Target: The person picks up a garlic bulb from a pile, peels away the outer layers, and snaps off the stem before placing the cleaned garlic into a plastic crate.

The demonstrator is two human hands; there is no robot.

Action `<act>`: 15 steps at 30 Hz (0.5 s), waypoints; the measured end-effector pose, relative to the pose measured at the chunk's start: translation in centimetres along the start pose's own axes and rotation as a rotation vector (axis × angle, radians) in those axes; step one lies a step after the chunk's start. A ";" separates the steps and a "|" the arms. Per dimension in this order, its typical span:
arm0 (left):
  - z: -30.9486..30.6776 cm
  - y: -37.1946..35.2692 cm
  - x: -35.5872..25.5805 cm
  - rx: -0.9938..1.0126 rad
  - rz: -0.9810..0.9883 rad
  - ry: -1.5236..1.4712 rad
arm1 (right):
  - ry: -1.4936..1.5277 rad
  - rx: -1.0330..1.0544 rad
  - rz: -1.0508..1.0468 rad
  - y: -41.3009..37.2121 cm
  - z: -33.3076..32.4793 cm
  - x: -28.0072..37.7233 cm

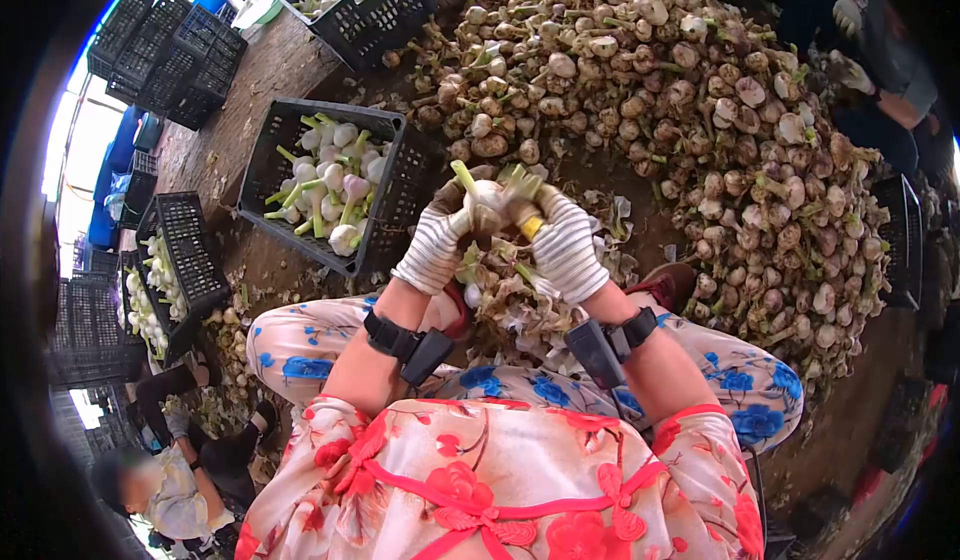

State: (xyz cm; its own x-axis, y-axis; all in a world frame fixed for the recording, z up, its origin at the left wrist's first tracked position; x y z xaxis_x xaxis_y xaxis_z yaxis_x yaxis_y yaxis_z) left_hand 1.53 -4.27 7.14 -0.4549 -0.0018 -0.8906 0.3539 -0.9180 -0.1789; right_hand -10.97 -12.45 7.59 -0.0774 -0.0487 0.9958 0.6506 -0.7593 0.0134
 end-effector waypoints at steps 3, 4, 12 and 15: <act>0.5 -0.1 -1.0 0.060 0.020 -0.020 | 0.405 -0.253 0.290 2.1 -3.5 -4.2; 0.7 -0.2 -1.2 0.086 0.039 -0.022 | 0.189 -0.194 0.232 2.7 -5.1 -6.0; 0.7 0.4 0.1 0.119 -0.021 0.252 | 0.152 0.246 0.138 2.2 -1.7 1.5; 0.7 0.2 -0.5 0.119 -0.059 0.172 | 0.287 0.219 0.270 2.1 -2.0 1.1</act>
State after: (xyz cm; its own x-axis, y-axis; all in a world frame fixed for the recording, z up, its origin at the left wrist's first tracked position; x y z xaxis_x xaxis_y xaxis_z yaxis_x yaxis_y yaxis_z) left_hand 1.22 -4.71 7.82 -0.3219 0.1119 -0.9401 0.2274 -0.9548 -0.1915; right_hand -11.20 -15.42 8.55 -0.0698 -0.4277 0.9012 0.8187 -0.5407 -0.1933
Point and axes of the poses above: each hand's wrist, its own y-axis towards the middle knuckle, its own z-axis out of the palm, x = y × z, the point moved 4 cm from there along y, towards the middle knuckle, and after that the axes turned 6 degrees about y, right-handed, at the moved point
